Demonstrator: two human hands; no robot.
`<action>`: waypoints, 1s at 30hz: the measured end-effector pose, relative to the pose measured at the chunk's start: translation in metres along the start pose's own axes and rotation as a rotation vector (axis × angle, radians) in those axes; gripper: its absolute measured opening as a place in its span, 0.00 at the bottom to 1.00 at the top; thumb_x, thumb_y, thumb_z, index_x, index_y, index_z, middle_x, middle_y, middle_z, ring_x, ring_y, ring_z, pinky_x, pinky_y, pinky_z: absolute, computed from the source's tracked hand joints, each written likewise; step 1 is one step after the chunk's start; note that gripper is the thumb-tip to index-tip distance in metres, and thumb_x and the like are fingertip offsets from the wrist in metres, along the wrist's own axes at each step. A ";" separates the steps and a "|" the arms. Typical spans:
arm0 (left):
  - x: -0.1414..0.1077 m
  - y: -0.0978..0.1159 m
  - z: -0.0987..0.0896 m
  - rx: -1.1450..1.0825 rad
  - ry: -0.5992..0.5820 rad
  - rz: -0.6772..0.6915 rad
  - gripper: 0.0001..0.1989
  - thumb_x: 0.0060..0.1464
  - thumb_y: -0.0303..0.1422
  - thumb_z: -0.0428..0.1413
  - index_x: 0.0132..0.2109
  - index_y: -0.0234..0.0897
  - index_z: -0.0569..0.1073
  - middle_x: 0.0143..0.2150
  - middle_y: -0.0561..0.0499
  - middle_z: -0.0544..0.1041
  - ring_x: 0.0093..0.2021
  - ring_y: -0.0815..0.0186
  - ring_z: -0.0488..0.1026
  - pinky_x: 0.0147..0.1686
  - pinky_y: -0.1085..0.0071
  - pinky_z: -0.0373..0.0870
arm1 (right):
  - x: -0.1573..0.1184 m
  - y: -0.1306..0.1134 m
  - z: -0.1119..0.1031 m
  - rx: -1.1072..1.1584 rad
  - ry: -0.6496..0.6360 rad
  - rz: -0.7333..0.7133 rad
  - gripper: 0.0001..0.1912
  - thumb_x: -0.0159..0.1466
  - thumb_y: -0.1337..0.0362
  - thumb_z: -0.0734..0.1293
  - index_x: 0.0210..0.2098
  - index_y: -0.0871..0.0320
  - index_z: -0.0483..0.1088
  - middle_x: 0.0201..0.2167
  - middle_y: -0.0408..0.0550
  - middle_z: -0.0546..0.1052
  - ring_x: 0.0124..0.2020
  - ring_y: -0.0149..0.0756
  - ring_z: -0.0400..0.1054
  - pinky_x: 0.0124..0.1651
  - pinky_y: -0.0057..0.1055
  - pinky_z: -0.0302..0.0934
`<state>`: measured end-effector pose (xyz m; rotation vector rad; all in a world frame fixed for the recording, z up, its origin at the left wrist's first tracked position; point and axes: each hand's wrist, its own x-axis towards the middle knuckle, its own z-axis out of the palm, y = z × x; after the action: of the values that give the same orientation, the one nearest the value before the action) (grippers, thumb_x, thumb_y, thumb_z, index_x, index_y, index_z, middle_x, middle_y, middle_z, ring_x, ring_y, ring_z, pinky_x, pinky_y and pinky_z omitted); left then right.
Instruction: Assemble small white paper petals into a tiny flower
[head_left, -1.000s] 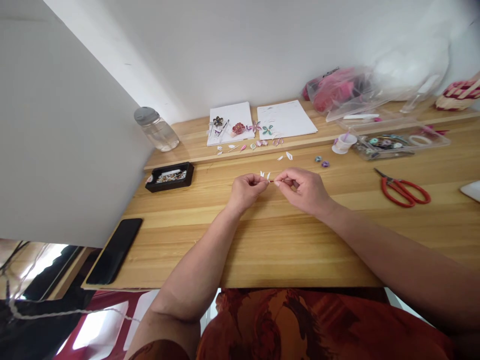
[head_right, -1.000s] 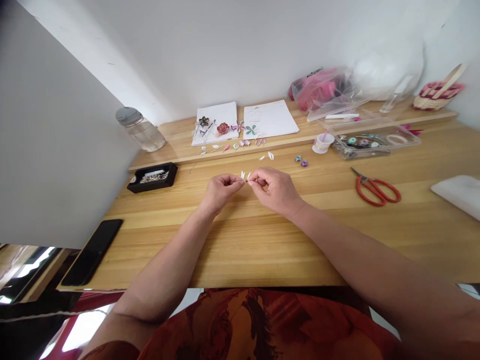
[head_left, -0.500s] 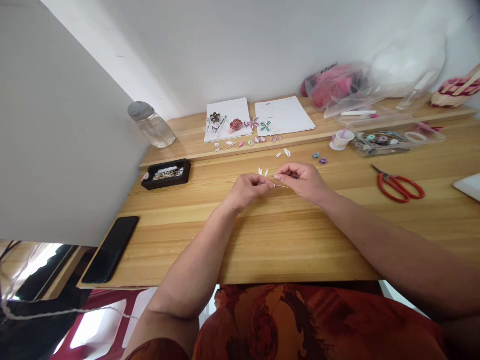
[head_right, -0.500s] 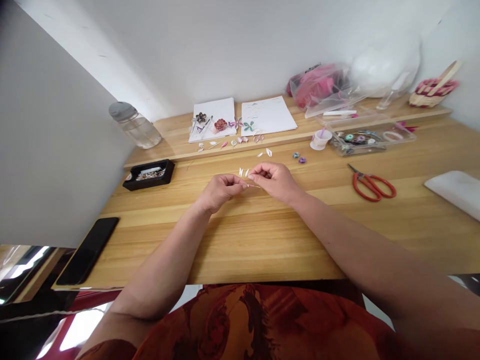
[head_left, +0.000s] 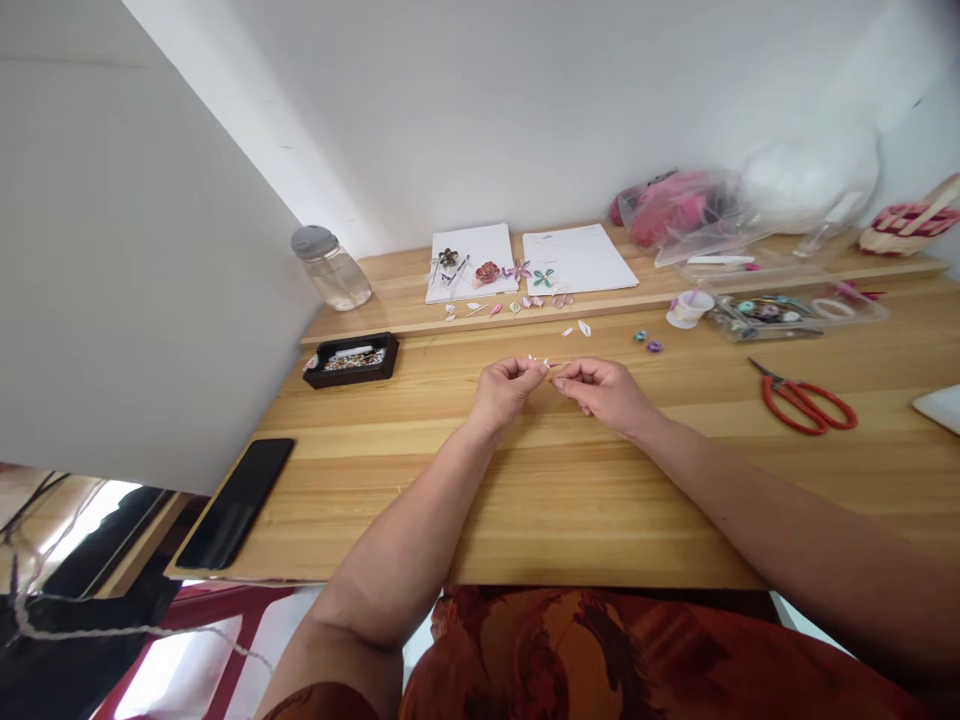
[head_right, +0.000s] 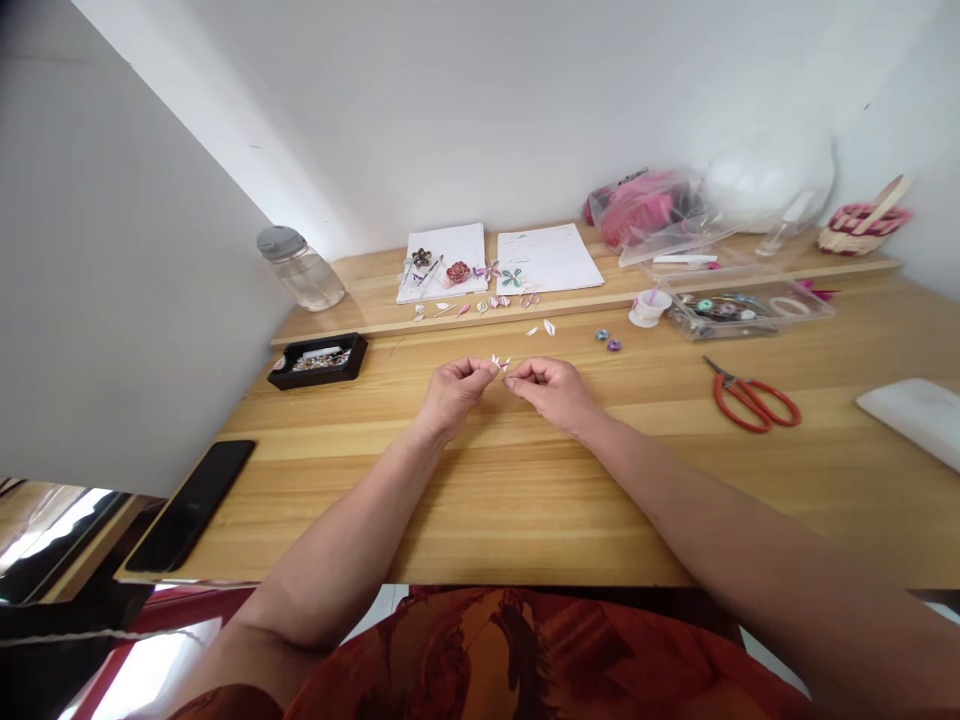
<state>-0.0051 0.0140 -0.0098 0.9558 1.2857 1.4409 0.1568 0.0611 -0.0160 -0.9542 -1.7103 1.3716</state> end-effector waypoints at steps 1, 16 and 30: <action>0.000 0.000 0.000 -0.004 0.004 0.004 0.19 0.40 0.45 0.68 0.31 0.32 0.76 0.23 0.56 0.70 0.22 0.76 0.57 0.25 0.74 0.53 | 0.000 0.000 0.001 -0.010 0.008 -0.009 0.17 0.54 0.50 0.73 0.29 0.59 0.74 0.19 0.38 0.67 0.18 0.25 0.54 0.21 0.27 0.48; 0.007 0.004 -0.007 0.041 0.071 0.089 0.14 0.42 0.40 0.65 0.29 0.32 0.75 0.22 0.57 0.68 0.22 0.76 0.57 0.26 0.75 0.55 | -0.007 -0.022 0.009 -0.530 0.026 -0.391 0.06 0.61 0.64 0.66 0.31 0.56 0.74 0.23 0.41 0.73 0.23 0.30 0.62 0.29 0.28 0.56; -0.003 0.006 -0.006 0.284 -0.164 0.011 0.13 0.42 0.40 0.65 0.29 0.33 0.77 0.22 0.55 0.68 0.23 0.74 0.57 0.25 0.73 0.51 | -0.009 -0.021 -0.011 -0.468 0.115 -0.397 0.07 0.62 0.61 0.68 0.33 0.57 0.77 0.27 0.46 0.77 0.25 0.32 0.64 0.30 0.31 0.57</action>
<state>-0.0112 0.0096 -0.0046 1.2429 1.3863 1.1797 0.1683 0.0542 0.0059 -0.8531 -2.0383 0.6617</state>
